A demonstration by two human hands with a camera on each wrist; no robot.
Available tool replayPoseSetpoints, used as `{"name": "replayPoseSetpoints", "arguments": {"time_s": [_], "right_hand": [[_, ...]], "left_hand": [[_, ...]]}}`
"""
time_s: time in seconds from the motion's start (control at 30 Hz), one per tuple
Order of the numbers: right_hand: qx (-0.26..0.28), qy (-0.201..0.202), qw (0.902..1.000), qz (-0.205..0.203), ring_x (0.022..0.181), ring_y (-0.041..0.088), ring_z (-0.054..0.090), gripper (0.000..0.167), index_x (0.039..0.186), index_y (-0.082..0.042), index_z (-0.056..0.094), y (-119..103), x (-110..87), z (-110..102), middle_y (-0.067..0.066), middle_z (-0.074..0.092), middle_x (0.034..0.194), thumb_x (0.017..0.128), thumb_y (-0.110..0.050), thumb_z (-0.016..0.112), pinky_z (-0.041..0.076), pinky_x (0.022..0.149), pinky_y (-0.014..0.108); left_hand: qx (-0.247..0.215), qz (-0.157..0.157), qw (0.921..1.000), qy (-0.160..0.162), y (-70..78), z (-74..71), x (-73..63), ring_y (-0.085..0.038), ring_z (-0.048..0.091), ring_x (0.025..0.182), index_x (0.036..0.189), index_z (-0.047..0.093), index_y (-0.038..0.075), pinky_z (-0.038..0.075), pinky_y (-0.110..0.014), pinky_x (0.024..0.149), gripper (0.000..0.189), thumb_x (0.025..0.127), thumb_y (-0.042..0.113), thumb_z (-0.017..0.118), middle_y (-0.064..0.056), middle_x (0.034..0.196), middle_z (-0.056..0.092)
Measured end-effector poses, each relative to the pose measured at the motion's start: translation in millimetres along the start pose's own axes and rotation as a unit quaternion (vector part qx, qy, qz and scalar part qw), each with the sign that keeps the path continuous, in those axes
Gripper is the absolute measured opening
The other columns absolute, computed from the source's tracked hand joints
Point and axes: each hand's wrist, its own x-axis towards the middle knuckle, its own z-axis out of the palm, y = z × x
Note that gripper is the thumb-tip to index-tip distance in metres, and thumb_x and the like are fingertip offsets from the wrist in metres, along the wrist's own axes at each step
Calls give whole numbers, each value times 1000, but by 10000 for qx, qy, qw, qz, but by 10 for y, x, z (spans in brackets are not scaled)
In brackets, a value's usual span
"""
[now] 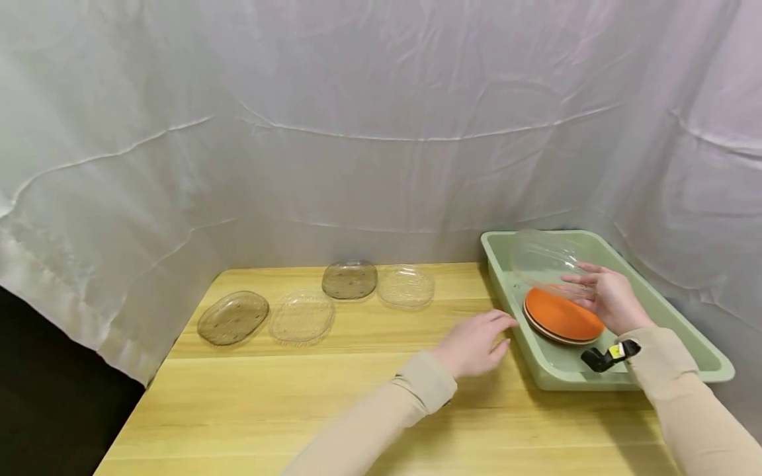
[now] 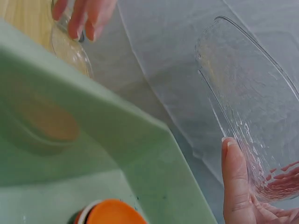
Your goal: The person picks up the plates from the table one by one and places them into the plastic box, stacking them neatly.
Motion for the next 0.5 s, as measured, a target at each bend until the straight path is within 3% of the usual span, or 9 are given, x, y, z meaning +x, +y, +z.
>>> {"name": "replayPoseSetpoints", "arguments": {"time_s": [0.1,0.23,0.37,0.5], "right_hand": [[-68,93,9999,60,81,13,76,60,160,-19,10,-3,25,-48,-10,76,90,106,-5,31,61,73,25],[-169,145,9997,107,81,11,76,68,161,-12,-14,19,71,-108,-11,75,88,107,-6,27,61,72,25],[-95,140,9997,171,82,9,75,69,159,-10,-20,65,114,-207,-10,74,87,106,-5,25,59,73,23],[418,159,9983,382,82,12,75,69,158,-17,-24,103,147,-335,-5,73,84,105,-5,19,60,73,25]], "left_hand": [[273,193,9993,-161,56,43,5,-8,52,139,147,51,18,37,-18,118,44,104,25,51,4,153,51],[585,394,9968,-363,123,93,6,-7,43,146,150,48,21,30,-19,123,46,104,25,50,5,159,44],[796,643,9942,-334,150,142,15,-7,42,147,151,47,24,31,-20,123,48,103,23,51,6,160,43],[906,764,9927,-239,150,187,27,-6,43,146,150,49,27,32,-18,121,48,103,22,51,8,159,44]]}}
